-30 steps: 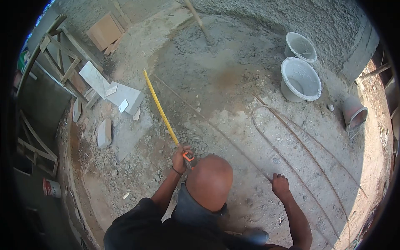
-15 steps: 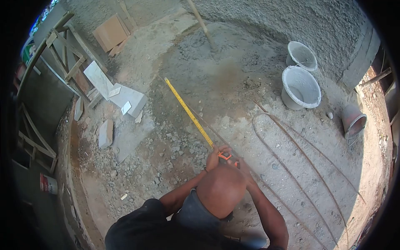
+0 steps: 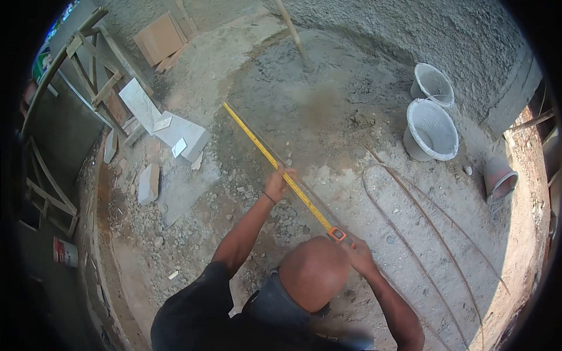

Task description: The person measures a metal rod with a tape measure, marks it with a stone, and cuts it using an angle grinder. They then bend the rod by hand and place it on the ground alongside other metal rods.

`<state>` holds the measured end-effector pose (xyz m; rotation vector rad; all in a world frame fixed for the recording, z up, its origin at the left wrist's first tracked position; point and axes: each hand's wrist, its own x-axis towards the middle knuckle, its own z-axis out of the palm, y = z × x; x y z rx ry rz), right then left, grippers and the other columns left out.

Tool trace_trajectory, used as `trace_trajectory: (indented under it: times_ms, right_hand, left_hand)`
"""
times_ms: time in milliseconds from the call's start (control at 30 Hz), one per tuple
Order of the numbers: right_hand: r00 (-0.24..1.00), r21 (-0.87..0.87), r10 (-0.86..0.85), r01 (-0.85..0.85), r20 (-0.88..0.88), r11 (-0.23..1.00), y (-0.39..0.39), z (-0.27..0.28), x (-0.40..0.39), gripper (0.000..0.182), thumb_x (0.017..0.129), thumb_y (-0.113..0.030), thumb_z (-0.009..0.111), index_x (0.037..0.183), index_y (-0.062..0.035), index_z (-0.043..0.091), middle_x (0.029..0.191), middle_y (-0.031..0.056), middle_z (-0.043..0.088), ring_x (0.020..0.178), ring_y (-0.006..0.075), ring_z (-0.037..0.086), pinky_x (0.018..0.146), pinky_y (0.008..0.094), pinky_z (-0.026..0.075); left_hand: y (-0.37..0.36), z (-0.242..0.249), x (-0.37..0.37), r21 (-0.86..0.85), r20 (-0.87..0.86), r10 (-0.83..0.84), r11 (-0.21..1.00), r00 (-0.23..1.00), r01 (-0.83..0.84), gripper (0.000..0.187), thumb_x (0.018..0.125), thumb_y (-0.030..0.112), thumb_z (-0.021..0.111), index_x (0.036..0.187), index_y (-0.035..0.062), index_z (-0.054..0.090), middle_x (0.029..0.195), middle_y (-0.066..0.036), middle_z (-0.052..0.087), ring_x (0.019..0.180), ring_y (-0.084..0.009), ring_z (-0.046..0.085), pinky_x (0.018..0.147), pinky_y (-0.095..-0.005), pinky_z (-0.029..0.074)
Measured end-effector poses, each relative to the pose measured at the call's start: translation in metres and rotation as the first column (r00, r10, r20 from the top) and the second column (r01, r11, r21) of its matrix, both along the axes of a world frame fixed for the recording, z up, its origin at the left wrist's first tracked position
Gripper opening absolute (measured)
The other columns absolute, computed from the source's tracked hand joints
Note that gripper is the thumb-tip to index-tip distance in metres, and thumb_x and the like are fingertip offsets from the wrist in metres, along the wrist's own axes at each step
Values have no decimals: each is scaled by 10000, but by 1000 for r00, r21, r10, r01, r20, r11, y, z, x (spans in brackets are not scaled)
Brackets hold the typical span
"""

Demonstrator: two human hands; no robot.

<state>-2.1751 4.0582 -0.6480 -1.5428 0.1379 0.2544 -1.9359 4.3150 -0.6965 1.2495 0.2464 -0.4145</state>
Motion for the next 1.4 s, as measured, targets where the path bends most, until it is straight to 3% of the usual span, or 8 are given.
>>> trace_trajectory:
  times_ms: [33,100,233,533,1067,1233,1400]
  right_hand:
    - [1000,-4,-2,2,0,1000,-10,12,-5,467,891,-288,595,1320,-106,564,754,-9,546,636,73,507,538,223,450]
    - [965,-171,-50,5,-257,985,-30,40,-19,481,857,-251,588,1318,-116,571,734,-4,549,579,82,503,515,248,476]
    - [917,-216,-131,50,-377,975,-64,47,-30,493,823,-231,590,1302,-115,586,705,-7,539,546,76,470,490,242,463]
    - [919,-284,-125,15,-375,959,-65,72,-25,486,831,-257,608,1295,-113,590,703,-14,533,563,80,477,471,246,432]
    - [914,-243,-94,-5,-395,970,-43,55,-15,464,863,-274,586,1308,-142,588,702,-35,509,578,73,476,481,243,430]
    - [955,-193,-92,38,-280,980,-35,40,-11,456,873,-275,592,1308,-139,587,792,-27,591,581,67,472,487,226,420]
    - [938,-189,-78,14,-336,982,-33,47,-9,452,878,-277,594,1306,-134,588,824,-25,609,582,61,464,492,226,415]
  left_hand:
    - [7,-1,23,10,-2,28,1000,1000,-28,654,1010,531,282,1003,-14,644,723,-78,655,461,-81,464,333,-227,259]
    - [26,-6,67,-129,0,157,979,988,-155,655,1010,529,272,989,-14,637,678,-65,629,423,-90,418,322,-230,250]
    - [49,9,113,-102,-25,162,981,987,-164,647,1012,522,268,1005,-10,636,670,-62,612,422,-92,387,325,-229,257]
    - [31,0,123,-104,-75,110,988,991,-118,632,1017,510,247,1042,5,626,714,-61,608,450,-93,371,349,-230,271]
    - [36,-21,133,-110,-67,87,989,994,-94,652,1013,524,223,1094,9,616,715,-46,622,450,-92,359,357,-241,258]
    - [49,-24,139,-76,-42,79,994,996,-82,661,1006,543,218,1141,15,592,743,-32,622,464,-94,357,359,-246,265]
    - [55,-25,137,-49,-66,87,995,994,-90,667,1008,541,206,1144,15,593,741,-29,618,461,-100,358,359,-247,269]
